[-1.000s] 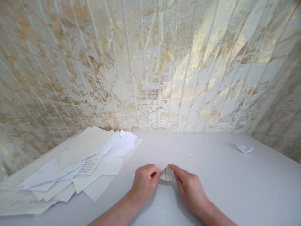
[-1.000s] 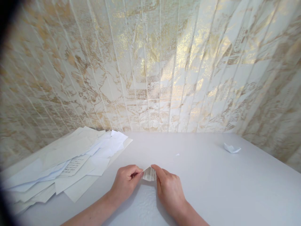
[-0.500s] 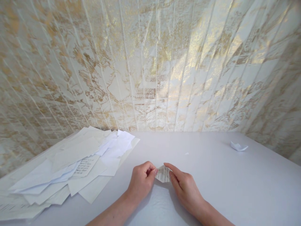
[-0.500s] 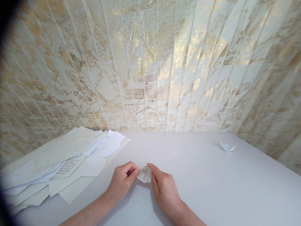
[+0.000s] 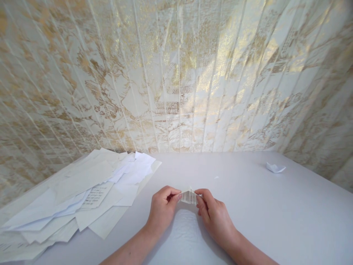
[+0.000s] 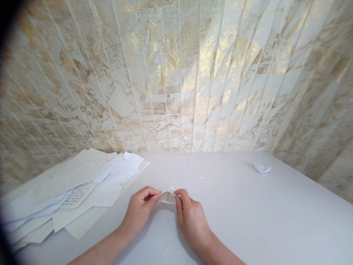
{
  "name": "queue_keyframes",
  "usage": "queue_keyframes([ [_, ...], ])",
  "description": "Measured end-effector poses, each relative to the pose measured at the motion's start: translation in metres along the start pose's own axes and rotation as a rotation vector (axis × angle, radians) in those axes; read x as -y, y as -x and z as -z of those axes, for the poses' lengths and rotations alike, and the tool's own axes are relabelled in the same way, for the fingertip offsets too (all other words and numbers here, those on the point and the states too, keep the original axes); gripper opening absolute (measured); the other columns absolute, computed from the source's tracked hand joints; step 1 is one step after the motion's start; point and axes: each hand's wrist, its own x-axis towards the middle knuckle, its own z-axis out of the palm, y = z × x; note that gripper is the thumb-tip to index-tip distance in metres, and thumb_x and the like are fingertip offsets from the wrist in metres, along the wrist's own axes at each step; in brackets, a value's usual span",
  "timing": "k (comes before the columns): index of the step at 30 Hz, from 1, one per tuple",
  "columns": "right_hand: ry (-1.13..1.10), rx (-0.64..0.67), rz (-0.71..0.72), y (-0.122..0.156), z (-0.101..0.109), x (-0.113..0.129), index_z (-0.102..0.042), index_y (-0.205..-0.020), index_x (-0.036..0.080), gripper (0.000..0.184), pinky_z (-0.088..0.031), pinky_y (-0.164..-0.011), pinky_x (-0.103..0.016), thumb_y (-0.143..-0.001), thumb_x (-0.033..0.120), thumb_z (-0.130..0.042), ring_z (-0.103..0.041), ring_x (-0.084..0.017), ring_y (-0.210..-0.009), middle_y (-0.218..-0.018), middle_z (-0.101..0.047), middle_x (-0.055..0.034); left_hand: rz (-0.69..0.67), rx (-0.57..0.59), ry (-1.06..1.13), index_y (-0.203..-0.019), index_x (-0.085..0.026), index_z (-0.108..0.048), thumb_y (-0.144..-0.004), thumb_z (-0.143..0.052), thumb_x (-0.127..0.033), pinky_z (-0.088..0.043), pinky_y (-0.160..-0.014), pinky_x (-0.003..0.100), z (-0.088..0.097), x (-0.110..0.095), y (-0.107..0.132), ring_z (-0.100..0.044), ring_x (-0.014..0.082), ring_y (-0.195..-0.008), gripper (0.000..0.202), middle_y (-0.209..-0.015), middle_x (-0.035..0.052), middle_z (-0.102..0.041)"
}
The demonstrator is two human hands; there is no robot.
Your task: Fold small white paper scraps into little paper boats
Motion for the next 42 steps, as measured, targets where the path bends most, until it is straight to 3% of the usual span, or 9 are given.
queue_keyframes([
  [9, 0.036, -0.084, 0.196, 0.002, 0.000, -0.003, -0.050, -0.091, 0.017, 0.019, -0.044, -0.049, -0.021, -0.085, 0.017, -0.031, -0.058, -0.013, -0.052, -0.061, -0.061, -0.0020, 0.009, -0.010, 0.069, -0.062, -0.017, -0.061, -0.070, -0.054, -0.024, -0.043, -0.058, 0.025, 0.000, -0.001, 0.000, -0.056, 0.0155, -0.060, 0.013, -0.060, 0.0007, -0.061],
  [12, 0.032, -0.098, 0.241, 0.003, 0.000, -0.006, -0.050, -0.093, 0.018, 0.020, -0.045, -0.052, -0.022, -0.084, 0.014, -0.032, -0.059, -0.013, -0.054, -0.066, -0.061, -0.0027, -0.028, 0.000, 0.080, -0.068, -0.018, -0.066, -0.070, -0.053, -0.023, -0.043, -0.062, 0.025, 0.001, 0.000, -0.001, -0.056, 0.0156, -0.066, 0.014, -0.066, 0.0013, -0.062],
  [16, -0.032, -0.102, 0.248, 0.004, 0.000, -0.009, -0.048, -0.096, 0.018, 0.019, -0.046, -0.055, -0.022, -0.084, 0.013, -0.034, -0.060, -0.013, -0.058, -0.069, -0.062, -0.0029, -0.091, 0.004, 0.121, -0.079, -0.021, -0.070, -0.071, -0.052, -0.021, -0.042, -0.064, 0.025, 0.002, 0.001, -0.002, -0.055, 0.0148, -0.069, 0.019, -0.073, 0.0016, -0.060],
  [28, -0.203, -0.131, 0.171, 0.003, -0.003, -0.009, -0.050, -0.093, 0.018, 0.014, -0.050, -0.056, -0.022, -0.087, 0.019, -0.037, -0.064, -0.012, -0.060, -0.069, -0.063, -0.0019, -0.116, -0.031, 0.189, -0.081, -0.021, -0.070, -0.071, -0.054, -0.016, -0.040, -0.060, 0.023, 0.004, 0.001, -0.003, -0.053, 0.0128, -0.066, 0.020, -0.073, 0.0006, -0.057],
  [36, -0.238, -0.163, 0.208, 0.003, -0.006, -0.013, -0.049, -0.094, 0.020, 0.013, -0.050, -0.054, -0.022, -0.086, 0.018, -0.040, -0.063, -0.013, -0.059, -0.067, -0.063, -0.0014, -0.021, 0.054, 0.314, -0.081, -0.018, -0.069, -0.070, -0.053, -0.013, -0.041, -0.066, 0.023, 0.005, 0.006, -0.003, -0.054, 0.0152, -0.077, 0.020, -0.082, 0.0030, -0.060],
  [42, -0.192, -0.137, 0.294, 0.001, -0.004, -0.013, -0.049, -0.097, 0.019, 0.017, -0.049, -0.055, -0.021, -0.085, 0.013, -0.038, -0.063, -0.012, -0.063, -0.072, -0.062, -0.0025, 0.041, 0.164, 0.373, -0.088, -0.017, -0.068, -0.069, -0.050, -0.012, -0.046, -0.065, 0.025, 0.003, 0.004, -0.001, -0.056, 0.0140, -0.066, 0.027, -0.083, 0.0035, -0.065],
])
